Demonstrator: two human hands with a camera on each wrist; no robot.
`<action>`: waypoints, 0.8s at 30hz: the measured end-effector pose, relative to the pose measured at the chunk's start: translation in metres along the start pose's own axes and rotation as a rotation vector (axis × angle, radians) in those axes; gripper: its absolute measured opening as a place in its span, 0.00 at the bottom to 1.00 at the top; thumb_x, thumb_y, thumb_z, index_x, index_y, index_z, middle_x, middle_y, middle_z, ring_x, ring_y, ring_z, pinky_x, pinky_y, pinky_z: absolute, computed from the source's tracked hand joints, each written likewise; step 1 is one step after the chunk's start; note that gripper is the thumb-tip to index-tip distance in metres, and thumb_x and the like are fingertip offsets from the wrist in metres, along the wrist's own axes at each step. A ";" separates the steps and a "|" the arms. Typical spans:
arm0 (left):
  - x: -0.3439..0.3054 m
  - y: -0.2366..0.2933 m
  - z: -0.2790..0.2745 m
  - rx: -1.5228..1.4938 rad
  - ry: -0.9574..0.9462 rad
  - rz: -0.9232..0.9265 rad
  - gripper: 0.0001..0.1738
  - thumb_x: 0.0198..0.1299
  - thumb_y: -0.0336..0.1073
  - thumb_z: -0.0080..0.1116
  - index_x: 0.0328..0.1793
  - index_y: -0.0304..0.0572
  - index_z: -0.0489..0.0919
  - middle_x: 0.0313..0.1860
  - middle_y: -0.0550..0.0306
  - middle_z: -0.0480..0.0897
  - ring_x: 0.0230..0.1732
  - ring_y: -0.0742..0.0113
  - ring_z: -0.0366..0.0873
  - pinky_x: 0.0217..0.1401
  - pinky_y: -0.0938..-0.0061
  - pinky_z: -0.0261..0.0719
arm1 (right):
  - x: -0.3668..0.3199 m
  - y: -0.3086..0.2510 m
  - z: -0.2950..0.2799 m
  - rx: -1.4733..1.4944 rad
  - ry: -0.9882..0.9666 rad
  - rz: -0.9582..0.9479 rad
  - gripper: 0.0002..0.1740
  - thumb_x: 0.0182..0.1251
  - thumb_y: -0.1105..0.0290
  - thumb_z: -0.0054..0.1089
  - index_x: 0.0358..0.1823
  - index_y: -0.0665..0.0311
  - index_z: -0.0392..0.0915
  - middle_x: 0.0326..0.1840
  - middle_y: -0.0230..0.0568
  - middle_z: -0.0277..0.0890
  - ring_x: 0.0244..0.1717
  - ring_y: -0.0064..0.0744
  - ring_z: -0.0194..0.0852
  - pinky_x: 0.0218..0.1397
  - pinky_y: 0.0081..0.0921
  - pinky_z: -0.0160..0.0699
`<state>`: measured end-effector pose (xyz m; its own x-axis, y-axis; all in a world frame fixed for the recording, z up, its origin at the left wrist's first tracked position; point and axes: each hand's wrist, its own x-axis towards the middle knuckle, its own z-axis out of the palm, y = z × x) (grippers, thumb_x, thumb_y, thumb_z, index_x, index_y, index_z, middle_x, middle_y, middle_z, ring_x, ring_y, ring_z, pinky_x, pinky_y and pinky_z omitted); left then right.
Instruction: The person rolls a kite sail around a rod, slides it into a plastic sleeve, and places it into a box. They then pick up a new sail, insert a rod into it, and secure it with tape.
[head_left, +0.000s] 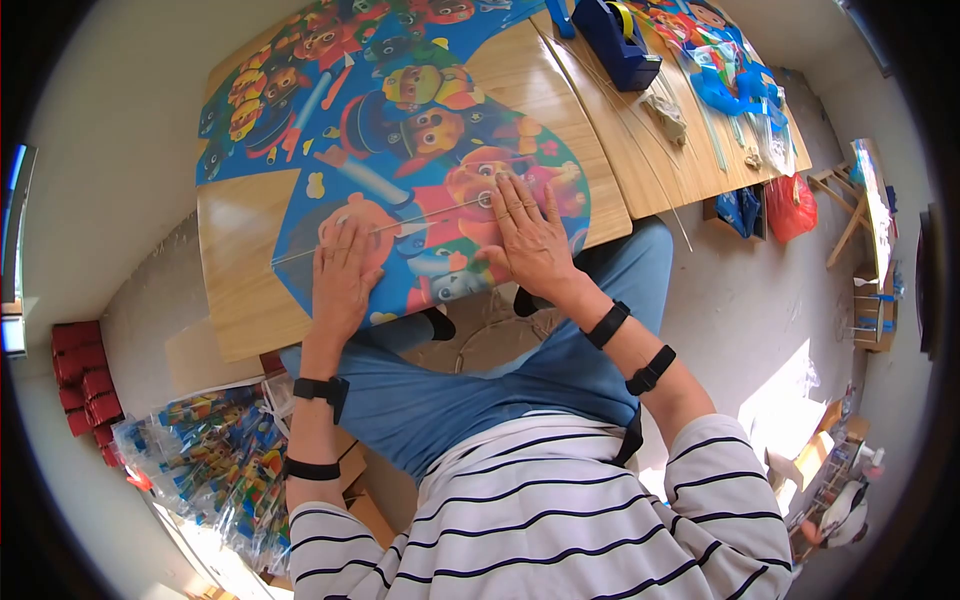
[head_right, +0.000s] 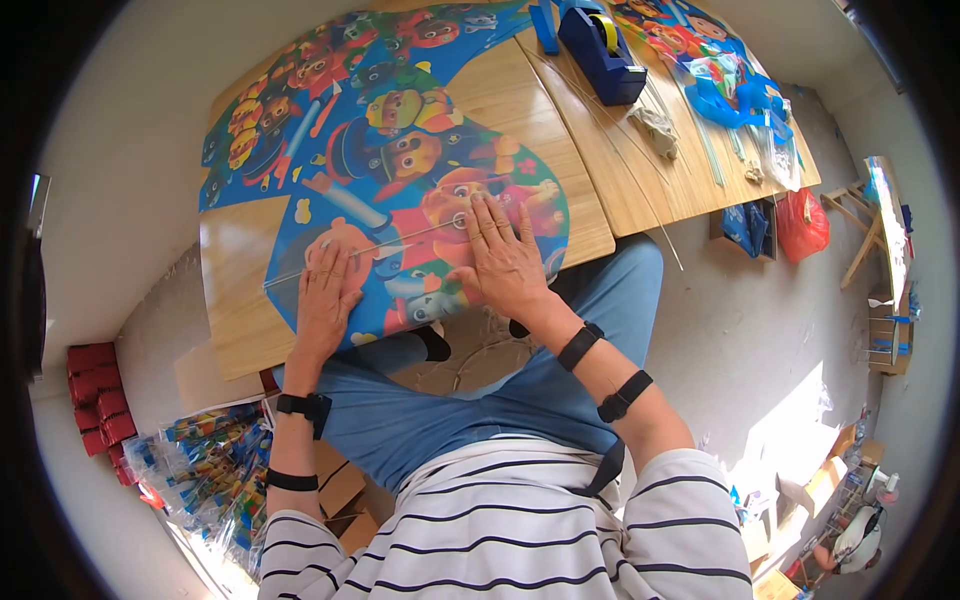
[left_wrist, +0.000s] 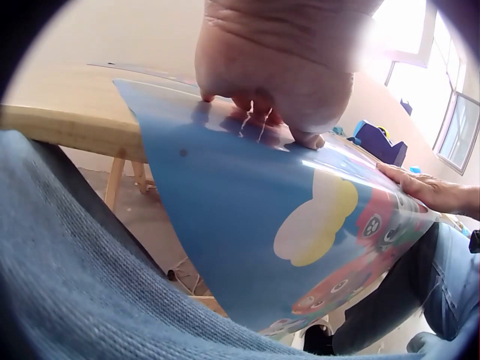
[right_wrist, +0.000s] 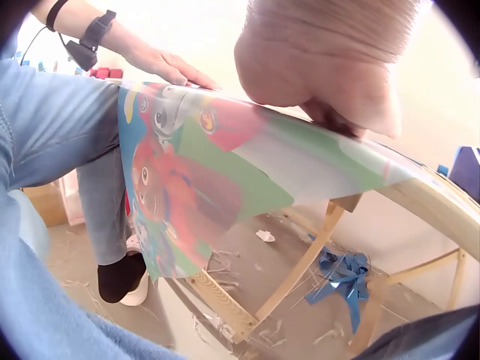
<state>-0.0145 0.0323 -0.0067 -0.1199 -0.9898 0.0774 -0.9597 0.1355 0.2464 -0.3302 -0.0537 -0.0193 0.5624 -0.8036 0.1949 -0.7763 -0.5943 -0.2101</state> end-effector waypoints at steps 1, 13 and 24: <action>0.000 0.000 0.000 0.006 0.001 -0.001 0.41 0.68 0.43 0.61 0.85 0.47 0.60 0.86 0.54 0.58 0.87 0.52 0.49 0.84 0.48 0.48 | -0.002 0.004 0.000 -0.021 0.000 0.013 0.51 0.70 0.37 0.54 0.80 0.71 0.59 0.87 0.51 0.50 0.88 0.47 0.39 0.87 0.59 0.27; -0.002 0.006 -0.004 -0.029 0.067 -0.061 0.41 0.64 0.40 0.65 0.82 0.47 0.64 0.84 0.54 0.61 0.86 0.51 0.51 0.85 0.46 0.47 | 0.018 0.007 -0.025 -0.087 0.090 0.071 0.47 0.74 0.37 0.49 0.77 0.73 0.63 0.83 0.56 0.57 0.87 0.53 0.44 0.85 0.63 0.33; -0.001 0.002 0.016 -0.048 0.082 -0.003 0.41 0.67 0.48 0.61 0.85 0.53 0.61 0.86 0.61 0.59 0.87 0.58 0.50 0.86 0.40 0.38 | 0.059 -0.103 0.040 0.157 -0.054 -0.289 0.49 0.69 0.39 0.57 0.81 0.67 0.58 0.86 0.48 0.51 0.87 0.46 0.44 0.85 0.61 0.37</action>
<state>-0.0204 0.0327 -0.0215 -0.0935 -0.9835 0.1551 -0.9464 0.1362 0.2929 -0.2061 -0.0414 -0.0247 0.7709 -0.5987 0.2175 -0.5312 -0.7927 -0.2991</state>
